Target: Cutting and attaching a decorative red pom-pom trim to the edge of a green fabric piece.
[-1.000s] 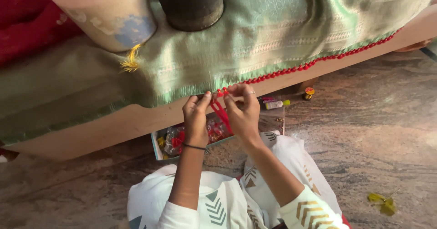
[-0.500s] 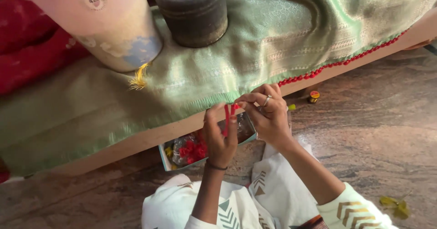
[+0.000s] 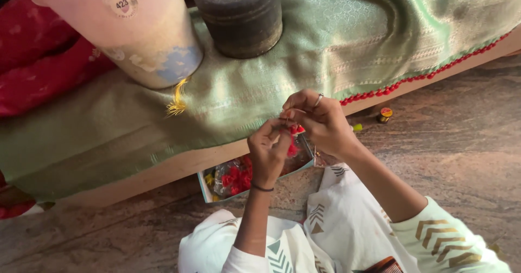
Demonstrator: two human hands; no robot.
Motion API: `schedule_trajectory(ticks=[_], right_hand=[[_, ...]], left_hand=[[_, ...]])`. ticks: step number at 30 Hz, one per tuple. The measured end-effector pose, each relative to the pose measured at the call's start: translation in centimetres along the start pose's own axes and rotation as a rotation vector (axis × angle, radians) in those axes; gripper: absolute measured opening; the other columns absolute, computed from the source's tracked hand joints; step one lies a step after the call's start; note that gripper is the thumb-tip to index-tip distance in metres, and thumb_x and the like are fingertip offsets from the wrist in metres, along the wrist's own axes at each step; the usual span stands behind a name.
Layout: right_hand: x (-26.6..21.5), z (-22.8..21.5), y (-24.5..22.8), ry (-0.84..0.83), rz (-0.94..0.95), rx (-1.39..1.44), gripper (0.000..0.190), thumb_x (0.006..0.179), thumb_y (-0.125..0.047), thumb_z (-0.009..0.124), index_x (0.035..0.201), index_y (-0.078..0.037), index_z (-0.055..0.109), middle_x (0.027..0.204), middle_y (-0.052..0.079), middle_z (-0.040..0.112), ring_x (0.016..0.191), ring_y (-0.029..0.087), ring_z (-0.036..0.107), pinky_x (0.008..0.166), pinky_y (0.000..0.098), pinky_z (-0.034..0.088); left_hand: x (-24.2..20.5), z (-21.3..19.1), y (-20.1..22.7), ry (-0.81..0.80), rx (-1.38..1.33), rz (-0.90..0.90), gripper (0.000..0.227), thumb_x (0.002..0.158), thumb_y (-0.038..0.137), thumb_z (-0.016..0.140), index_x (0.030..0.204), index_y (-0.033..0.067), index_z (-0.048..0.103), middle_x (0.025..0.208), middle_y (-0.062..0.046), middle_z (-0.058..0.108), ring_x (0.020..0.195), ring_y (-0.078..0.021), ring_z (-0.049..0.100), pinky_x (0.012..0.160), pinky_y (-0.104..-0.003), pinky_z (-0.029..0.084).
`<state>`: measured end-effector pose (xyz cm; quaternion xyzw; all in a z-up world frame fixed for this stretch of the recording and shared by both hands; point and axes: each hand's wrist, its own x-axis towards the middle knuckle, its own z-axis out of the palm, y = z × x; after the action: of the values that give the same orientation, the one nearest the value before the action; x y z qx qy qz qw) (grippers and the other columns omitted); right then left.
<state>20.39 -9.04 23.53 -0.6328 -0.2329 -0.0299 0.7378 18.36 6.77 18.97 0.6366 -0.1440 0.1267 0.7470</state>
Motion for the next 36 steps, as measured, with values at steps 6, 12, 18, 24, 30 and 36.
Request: schedule_trajectory(ticks=[6,12,18,24,30,36], right_hand=[[0.2,0.7,0.0,0.014,-0.024,-0.102,0.006,0.101,0.005,0.062,0.106,0.002,0.063,0.097,0.005,0.07,0.095,0.01,0.069,0.084,0.0263,0.058],[1.1,1.0,-0.6,0.074,0.064,0.04,0.008,0.102,0.003,0.059,0.11,0.001,0.06,0.096,0.004,0.068,0.093,0.011,0.07,0.085,0.0288,0.061],[1.4,0.6,-1.3,0.029,0.097,0.11,0.011,0.102,0.002,0.06,0.112,0.0,0.06,0.097,0.005,0.07,0.094,0.012,0.07,0.087,0.0282,0.061],[1.6,0.6,0.1,0.079,0.118,0.177,0.01,0.101,0.001,0.061,0.111,0.001,0.06,0.097,0.006,0.071,0.093,0.013,0.071,0.087,0.0305,0.063],[2.3,0.8,-0.5,0.047,0.119,0.151,0.009,0.102,0.0,0.06,0.111,0.0,0.06,0.095,0.009,0.072,0.09,0.015,0.072,0.083,0.0321,0.063],[3.0,0.5,-0.8,0.075,0.246,0.251,0.006,0.102,-0.003,0.06,0.107,-0.001,0.059,0.091,0.01,0.071,0.087,0.017,0.072,0.08,0.0337,0.064]], left_hand=[[0.1,-0.5,-1.2,0.018,-0.071,0.048,0.014,0.093,-0.007,0.059,0.102,-0.0089,0.07,0.099,-0.007,0.073,0.094,-0.0106,0.068,0.09,-0.025,0.055],[0.4,-0.4,-2.2,0.101,-0.062,0.066,0.017,0.091,-0.009,0.054,0.099,-0.0074,0.068,0.094,-0.006,0.073,0.087,-0.0094,0.065,0.081,-0.024,0.053],[0.1,1.1,-0.1,0.12,-0.109,0.046,0.015,0.091,-0.008,0.057,0.101,-0.0057,0.068,0.093,-0.004,0.071,0.083,-0.0075,0.063,0.077,-0.023,0.053],[0.1,0.7,-1.1,0.164,0.018,0.063,0.017,0.092,-0.006,0.055,0.099,-0.0072,0.07,0.09,-0.006,0.072,0.079,-0.0079,0.062,0.072,-0.024,0.052],[0.6,0.3,-1.0,0.15,-0.135,0.019,0.017,0.093,-0.005,0.056,0.101,-0.0062,0.071,0.093,-0.004,0.073,0.083,-0.007,0.064,0.077,-0.022,0.051],[0.6,0.2,-1.0,0.168,-0.032,0.002,0.024,0.089,-0.006,0.052,0.099,-0.0067,0.073,0.092,-0.006,0.074,0.08,-0.0076,0.062,0.072,-0.022,0.049]])
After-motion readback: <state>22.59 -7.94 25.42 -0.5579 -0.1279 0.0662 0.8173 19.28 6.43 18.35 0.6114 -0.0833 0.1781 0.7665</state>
